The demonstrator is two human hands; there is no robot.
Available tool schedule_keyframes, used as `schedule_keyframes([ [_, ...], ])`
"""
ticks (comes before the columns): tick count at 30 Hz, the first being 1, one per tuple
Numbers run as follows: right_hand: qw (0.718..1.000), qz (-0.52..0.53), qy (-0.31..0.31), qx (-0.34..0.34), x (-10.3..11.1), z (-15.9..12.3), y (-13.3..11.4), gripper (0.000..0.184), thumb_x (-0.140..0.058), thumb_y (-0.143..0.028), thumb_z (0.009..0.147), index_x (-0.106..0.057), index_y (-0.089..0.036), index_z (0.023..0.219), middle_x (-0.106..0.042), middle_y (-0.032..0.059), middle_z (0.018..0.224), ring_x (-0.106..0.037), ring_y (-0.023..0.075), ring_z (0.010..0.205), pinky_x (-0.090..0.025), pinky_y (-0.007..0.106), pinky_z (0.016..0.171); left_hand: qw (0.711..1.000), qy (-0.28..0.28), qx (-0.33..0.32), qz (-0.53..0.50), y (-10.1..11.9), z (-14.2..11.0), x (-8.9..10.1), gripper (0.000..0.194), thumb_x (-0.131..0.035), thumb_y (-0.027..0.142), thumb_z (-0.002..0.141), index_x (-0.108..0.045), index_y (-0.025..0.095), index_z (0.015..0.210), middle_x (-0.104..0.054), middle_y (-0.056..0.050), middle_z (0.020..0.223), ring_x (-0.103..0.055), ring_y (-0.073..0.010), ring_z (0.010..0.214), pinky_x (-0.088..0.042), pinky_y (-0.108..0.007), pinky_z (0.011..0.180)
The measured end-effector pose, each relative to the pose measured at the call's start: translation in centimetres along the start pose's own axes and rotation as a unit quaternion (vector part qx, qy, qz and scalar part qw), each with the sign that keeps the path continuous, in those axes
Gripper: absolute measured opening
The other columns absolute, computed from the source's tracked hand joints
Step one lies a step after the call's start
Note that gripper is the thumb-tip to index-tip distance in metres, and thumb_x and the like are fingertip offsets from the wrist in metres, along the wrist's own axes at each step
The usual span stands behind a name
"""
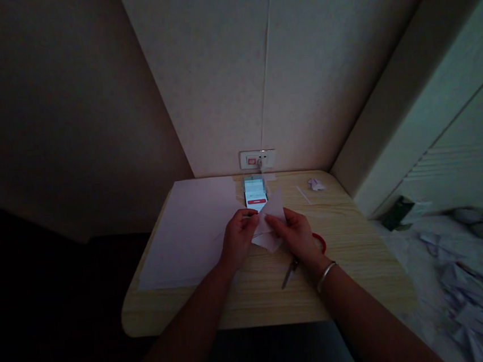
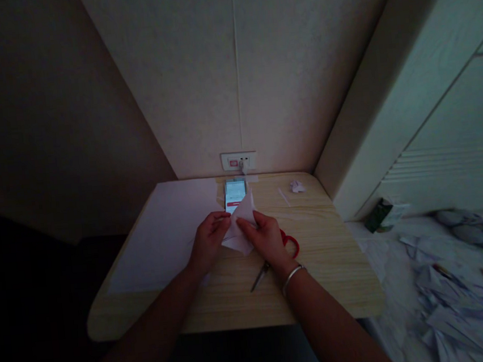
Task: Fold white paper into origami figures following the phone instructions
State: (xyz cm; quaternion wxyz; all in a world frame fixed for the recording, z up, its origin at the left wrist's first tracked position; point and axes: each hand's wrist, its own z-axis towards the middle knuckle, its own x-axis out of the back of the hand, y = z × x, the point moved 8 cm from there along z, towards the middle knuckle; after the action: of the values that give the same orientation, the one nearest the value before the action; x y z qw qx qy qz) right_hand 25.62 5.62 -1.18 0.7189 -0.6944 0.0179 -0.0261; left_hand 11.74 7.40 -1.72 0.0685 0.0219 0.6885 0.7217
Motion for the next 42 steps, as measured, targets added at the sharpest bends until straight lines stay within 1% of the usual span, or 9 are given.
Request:
schedule_keyframes([
  [2,1.0,-0.009,-0.007,-0.005,-0.1,0.0,0.4,0.031,-0.066,-0.045,0.071,-0.067,-0.018,0.087,-0.066,0.0022,0.071,-0.054,0.0145,0.054,-0.043,0.024,0.045,0.999,-0.005,0.017,-0.031,-0.3,0.2,0.0,0.026,-0.063,0.04,0.074,-0.062,0.016,0.084,-0.064,0.0,0.073,-0.055,-0.0116,0.063,-0.042,-0.022,0.06],
  [5,1.0,-0.019,-0.014,0.002,-0.1,0.1,0.5,0.032,-0.066,-0.045,0.071,-0.067,-0.017,0.088,-0.067,0.0029,0.074,-0.056,0.015,0.056,-0.044,0.025,0.048,0.998,-0.006,0.032,-0.055,-0.3,0.3,-0.1,0.024,-0.067,0.037,0.07,-0.063,0.015,0.077,-0.064,0.0,0.072,-0.055,-0.0114,0.064,-0.042,-0.023,0.062],
  [10,0.999,-0.037,-0.007,0.012,0.0,0.3,0.4,0.03,-0.066,-0.043,0.072,-0.066,-0.016,0.086,-0.066,0.0016,0.072,-0.055,0.0144,0.058,-0.043,0.023,0.048,0.999,0.036,-0.004,0.01,0.7,0.1,0.6,0.014,-0.066,0.028,0.069,-0.061,0.015,0.069,-0.058,0.003,0.061,-0.05,-0.0093,0.057,-0.038,-0.021,0.056],
  [19,0.993,-0.088,-0.019,0.079,-0.4,0.2,-0.2,0.024,-0.063,-0.04,0.076,-0.064,-0.019,0.088,-0.065,0.0014,0.077,-0.056,0.0152,0.065,-0.047,0.026,0.058,0.998,0.056,-0.006,-0.008,-0.2,0.4,1.0,0.018,-0.066,0.033,0.07,-0.064,0.016,0.074,-0.062,0.002,0.068,-0.054,-0.011,0.063,-0.04,-0.022,0.062],
  [25,0.967,-0.161,-0.045,0.19,-1.3,-0.7,-2.4,0.017,-0.062,-0.033,0.08,-0.065,-0.021,0.092,-0.064,0.0031,0.085,-0.057,0.0154,0.07,-0.048,0.028,0.065,0.994,0.068,0.043,-0.075,-1.2,0.5,1.2,0.021,-0.068,0.034,0.069,-0.067,0.015,0.075,-0.065,0.001,0.071,-0.056,-0.0113,0.065,-0.042,-0.023,0.066],
  [28,0.951,-0.194,-0.075,0.227,-2.0,-1.2,-3.2,0.026,-0.063,-0.031,0.08,-0.064,-0.023,0.105,-0.063,0.0043,0.092,-0.058,0.0158,0.074,-0.049,0.03,0.067,0.987,0.068,0.067,-0.126,-1.6,0.4,1.0,0.024,-0.07,0.034,0.066,-0.067,0.014,0.079,-0.067,0.0,0.073,-0.058,-0.0117,0.066,-0.044,-0.024,0.066],
  [32,0.928,-0.225,-0.121,0.27,-2.8,-1.8,-3.8,0.04,-0.065,-0.029,0.08,-0.058,-0.026,0.119,-0.059,0.0064,0.108,-0.058,0.0196,0.095,-0.049,0.034,0.083,0.978,0.071,0.086,-0.175,-1.6,0.3,0.9,0.025,-0.071,0.032,0.065,-0.067,0.014,0.082,-0.068,-0.001,0.072,-0.057,-0.01,0.059,-0.044,-0.023,0.06],
  [38,0.918,-0.247,-0.135,0.28,-3.2,-2.1,-3.8,0.037,-0.061,-0.025,0.083,-0.058,-0.026,0.12,-0.057,0.0068,0.11,-0.058,0.019,0.096,-0.05,0.033,0.081,0.966,0.066,0.088,-0.235,-1.1,0.3,0.7,0.035,-0.075,0.028,0.059,-0.066,0.014,0.09,-0.07,-0.003,0.074,-0.06,-0.0116,0.06,-0.045,-0.022,0.057],
  [42,0.901,-0.273,-0.13,0.311,-3.3,-2.3,-3.8,0.035,-0.059,-0.023,0.084,-0.059,-0.025,0.119,-0.057,0.0078,0.11,-0.057,0.0199,0.101,-0.049,0.035,0.087,0.965,0.069,0.08,-0.239,-1.0,0.4,0.9,0.037,-0.077,0.027,0.057,-0.068,0.014,0.09,-0.07,-0.003,0.073,-0.06,-0.0112,0.057,-0.045,-0.022,0.055],
])
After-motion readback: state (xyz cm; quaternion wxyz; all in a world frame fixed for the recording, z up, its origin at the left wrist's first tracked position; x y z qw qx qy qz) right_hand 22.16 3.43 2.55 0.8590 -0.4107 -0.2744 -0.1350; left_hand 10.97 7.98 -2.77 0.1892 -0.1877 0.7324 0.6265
